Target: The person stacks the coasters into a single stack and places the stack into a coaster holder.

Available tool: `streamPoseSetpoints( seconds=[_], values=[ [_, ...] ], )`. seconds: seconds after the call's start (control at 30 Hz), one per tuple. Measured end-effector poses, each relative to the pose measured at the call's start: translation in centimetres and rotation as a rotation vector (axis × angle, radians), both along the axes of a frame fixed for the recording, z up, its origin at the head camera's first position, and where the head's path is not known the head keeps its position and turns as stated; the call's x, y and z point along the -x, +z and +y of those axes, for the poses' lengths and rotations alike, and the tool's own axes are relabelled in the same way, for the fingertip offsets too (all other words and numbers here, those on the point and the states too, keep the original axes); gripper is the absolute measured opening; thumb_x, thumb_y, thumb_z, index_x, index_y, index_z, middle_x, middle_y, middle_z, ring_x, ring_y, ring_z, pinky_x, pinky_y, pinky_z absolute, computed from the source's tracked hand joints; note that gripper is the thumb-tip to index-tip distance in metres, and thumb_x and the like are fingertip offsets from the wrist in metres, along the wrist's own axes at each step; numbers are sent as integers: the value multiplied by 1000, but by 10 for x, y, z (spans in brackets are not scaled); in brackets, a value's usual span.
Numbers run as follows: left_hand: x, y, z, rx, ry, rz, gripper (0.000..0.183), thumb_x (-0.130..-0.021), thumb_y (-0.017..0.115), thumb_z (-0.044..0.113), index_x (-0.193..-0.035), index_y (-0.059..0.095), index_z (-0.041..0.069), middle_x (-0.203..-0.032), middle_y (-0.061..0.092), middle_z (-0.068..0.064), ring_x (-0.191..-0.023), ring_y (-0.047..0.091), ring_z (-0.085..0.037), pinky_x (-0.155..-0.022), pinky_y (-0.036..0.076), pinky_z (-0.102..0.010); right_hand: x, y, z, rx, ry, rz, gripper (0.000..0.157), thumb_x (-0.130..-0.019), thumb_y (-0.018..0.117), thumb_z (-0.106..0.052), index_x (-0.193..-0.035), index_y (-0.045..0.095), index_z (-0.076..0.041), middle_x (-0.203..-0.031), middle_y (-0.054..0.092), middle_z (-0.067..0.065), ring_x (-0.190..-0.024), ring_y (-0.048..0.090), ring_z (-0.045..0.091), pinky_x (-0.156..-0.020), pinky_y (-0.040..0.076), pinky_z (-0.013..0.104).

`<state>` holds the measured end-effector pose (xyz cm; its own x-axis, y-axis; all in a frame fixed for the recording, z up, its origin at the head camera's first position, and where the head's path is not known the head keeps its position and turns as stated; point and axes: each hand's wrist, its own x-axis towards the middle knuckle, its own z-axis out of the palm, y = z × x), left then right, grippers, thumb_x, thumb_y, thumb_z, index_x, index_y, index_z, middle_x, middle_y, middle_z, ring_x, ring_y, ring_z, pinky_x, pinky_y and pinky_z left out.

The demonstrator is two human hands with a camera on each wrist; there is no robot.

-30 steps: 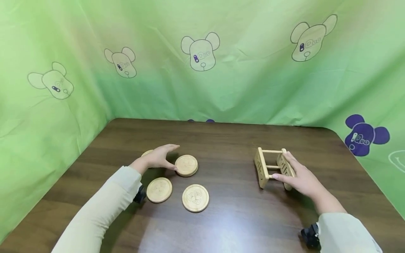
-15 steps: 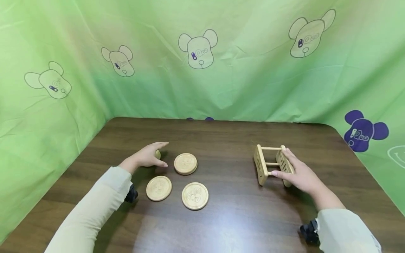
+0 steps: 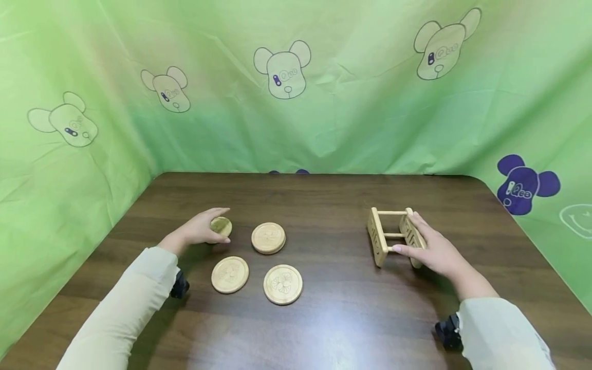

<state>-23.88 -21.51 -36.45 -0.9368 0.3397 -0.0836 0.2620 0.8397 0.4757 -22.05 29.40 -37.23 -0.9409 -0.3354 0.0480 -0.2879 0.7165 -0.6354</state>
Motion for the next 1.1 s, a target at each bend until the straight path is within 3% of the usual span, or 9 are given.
streamPoseSetpoints(
  seconds=[0.57, 1.1],
  values=[
    [1, -9, -15, 13, 44, -23, 82, -67, 73, 27, -130, 31, -5, -131, 30, -24, -120, 27, -35, -96, 25, -43, 2, -1, 2, -8, -9, -7, 87, -78, 62, -29, -139, 2, -12, -140, -3, 21, -113, 14, 56, -83, 16, 66],
    [6, -18, -19, 36, 40, -48, 80, -68, 72, 25, -129, 32, -8, -130, 31, -27, -120, 26, -38, -96, 24, -45, 0, -1, 2, 10, -9, -16, 88, -78, 63, -28, -139, 3, -10, -139, -2, 24, -114, 14, 55, -85, 15, 64]
  ],
)
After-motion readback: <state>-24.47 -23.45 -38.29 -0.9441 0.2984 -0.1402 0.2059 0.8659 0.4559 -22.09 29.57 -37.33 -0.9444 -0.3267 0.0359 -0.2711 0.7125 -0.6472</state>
